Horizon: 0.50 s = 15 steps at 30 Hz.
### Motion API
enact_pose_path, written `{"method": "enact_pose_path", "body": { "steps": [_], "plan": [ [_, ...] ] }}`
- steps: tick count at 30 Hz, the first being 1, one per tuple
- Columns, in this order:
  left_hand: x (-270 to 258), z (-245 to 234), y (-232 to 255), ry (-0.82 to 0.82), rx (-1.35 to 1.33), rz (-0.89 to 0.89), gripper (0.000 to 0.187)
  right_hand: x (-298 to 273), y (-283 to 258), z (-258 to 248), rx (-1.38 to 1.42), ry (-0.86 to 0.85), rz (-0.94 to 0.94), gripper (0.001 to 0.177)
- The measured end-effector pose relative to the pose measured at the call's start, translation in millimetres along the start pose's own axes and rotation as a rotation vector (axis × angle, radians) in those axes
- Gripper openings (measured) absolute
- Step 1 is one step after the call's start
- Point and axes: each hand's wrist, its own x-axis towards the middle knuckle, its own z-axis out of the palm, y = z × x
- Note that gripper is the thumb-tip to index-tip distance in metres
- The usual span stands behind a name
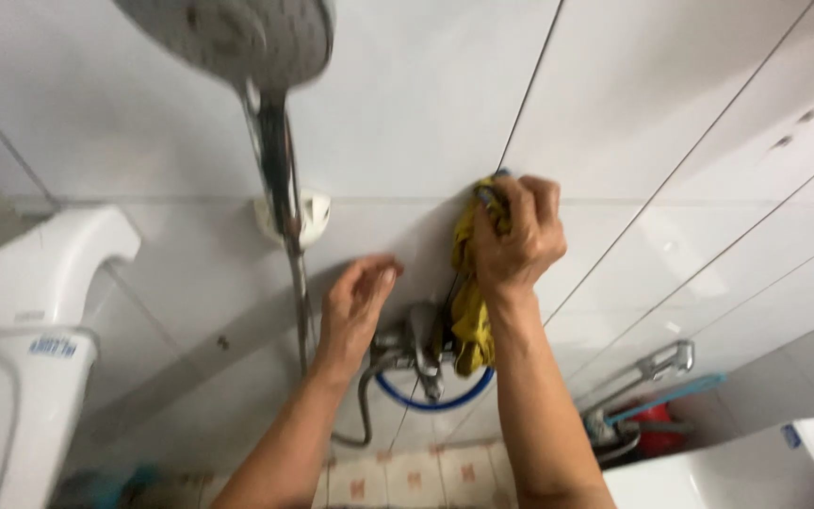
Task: The person wipes the shower head, hose, and wall tiles using a yellow and blue cloth. They scrub the fixtures and surrounding tiles, then wipe the sink area and nearby wall sections.
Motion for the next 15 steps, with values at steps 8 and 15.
{"method": "enact_pose_path", "body": {
  "steps": [8, 15],
  "plan": [
    [1.4, -6.6, -8.5, 0.020, 0.021, -0.149, 0.038, 46.7, 2.0, 1.1, -0.054, -0.006, -0.064, 0.027],
    [0.8, -8.5, -5.8, -0.001, -0.044, -0.168, 0.038, 138.9, 23.2, 19.1, -0.203, 0.102, -0.288, 0.024]
  ]
}}
